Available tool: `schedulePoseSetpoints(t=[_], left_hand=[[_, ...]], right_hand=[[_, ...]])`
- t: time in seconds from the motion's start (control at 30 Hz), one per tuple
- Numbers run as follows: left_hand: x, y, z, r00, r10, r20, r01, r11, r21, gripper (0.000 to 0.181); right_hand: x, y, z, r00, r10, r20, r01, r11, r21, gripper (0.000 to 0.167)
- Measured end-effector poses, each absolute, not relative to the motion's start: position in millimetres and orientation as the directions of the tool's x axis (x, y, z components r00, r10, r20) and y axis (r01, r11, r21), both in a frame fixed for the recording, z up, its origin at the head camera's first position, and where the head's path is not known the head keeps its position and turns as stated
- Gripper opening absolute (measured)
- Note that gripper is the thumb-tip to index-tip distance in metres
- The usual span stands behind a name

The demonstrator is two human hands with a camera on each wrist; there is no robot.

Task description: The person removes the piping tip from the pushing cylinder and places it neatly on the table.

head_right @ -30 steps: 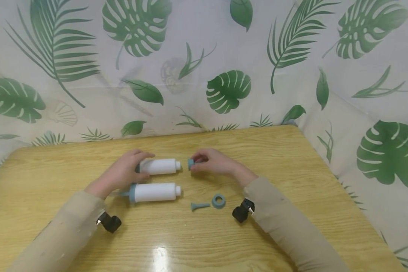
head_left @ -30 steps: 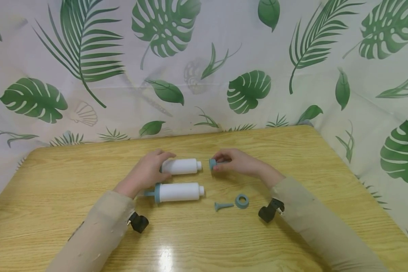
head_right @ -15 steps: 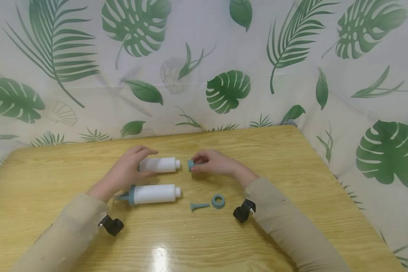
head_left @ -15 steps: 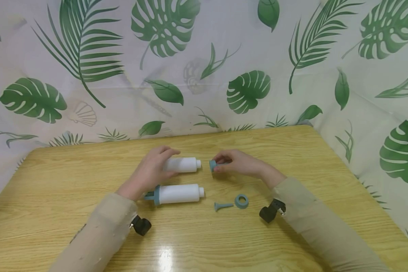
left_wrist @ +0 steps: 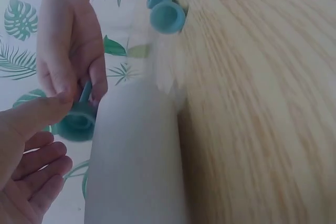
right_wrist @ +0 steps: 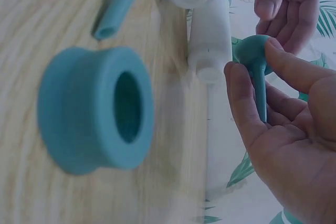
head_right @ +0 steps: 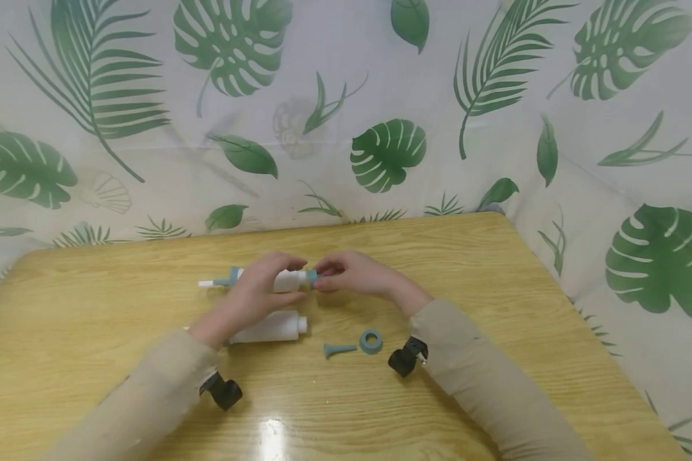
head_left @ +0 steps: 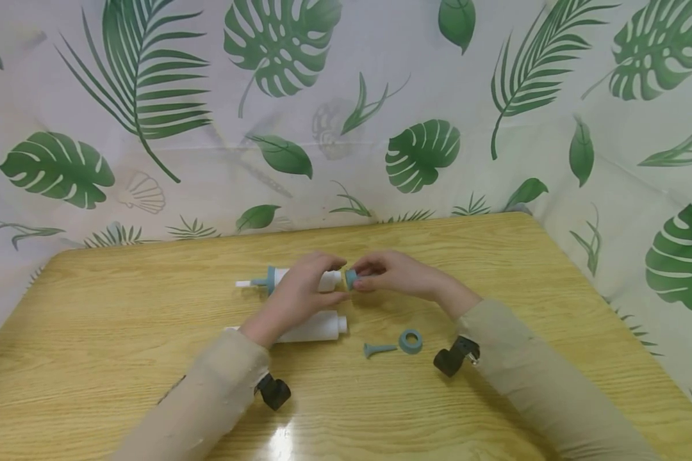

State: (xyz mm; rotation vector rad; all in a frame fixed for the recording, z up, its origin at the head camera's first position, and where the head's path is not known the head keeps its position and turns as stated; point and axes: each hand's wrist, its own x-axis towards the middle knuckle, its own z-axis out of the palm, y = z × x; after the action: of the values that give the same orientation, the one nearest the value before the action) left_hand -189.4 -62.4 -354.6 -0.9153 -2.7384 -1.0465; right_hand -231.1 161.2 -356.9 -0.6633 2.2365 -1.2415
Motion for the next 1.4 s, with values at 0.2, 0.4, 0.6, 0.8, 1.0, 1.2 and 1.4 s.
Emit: schedulePoseSetpoints(t=[0.2,0.4,0.6,0.8,1.0,1.2,1.4], left_hand=[[-191,-56,-355,-0.832,0.477,0.283,0.545,0.607,0.578,0.043],[-193,-54,-356,-0.844,0.463,0.272,0.528,0.623,0.578,0.037],[-193,-56,-356,-0.855,0.449,0.259,0.509,0.634,0.583,0.033],[-194,-60,-354,-0.865,0.432,0.255,0.494,0.646,0.582,0.033],[-194,-62,-356,-0.835,0.45,0.317,0.548,0.625,0.555,0.033],[-195,-61,-358,-0.819,0.471,0.327,0.569,0.595,0.568,0.033],[-194,-61,-358,-0.831,0.462,0.31,0.55,0.603,0.577,0.032]], right_hand=[[-232,157,-356,-0.737,-0.656,-0.162,-0.152,0.394,-0.906,0.039],[-232,155,-354,-0.728,-0.669,-0.149,-0.142,0.36,-0.922,0.038],[-232,156,-352,-0.746,-0.649,-0.148,-0.182,0.413,-0.892,0.038],[-231,161,-349,-0.772,-0.62,-0.138,-0.208,0.452,-0.867,0.025],[-233,165,-353,-0.764,-0.635,-0.115,-0.182,0.383,-0.906,0.015],[-234,162,-353,-0.778,-0.622,-0.086,-0.187,0.36,-0.914,0.015],[-234,159,-354,-0.783,-0.619,-0.066,-0.189,0.337,-0.922,0.015]])
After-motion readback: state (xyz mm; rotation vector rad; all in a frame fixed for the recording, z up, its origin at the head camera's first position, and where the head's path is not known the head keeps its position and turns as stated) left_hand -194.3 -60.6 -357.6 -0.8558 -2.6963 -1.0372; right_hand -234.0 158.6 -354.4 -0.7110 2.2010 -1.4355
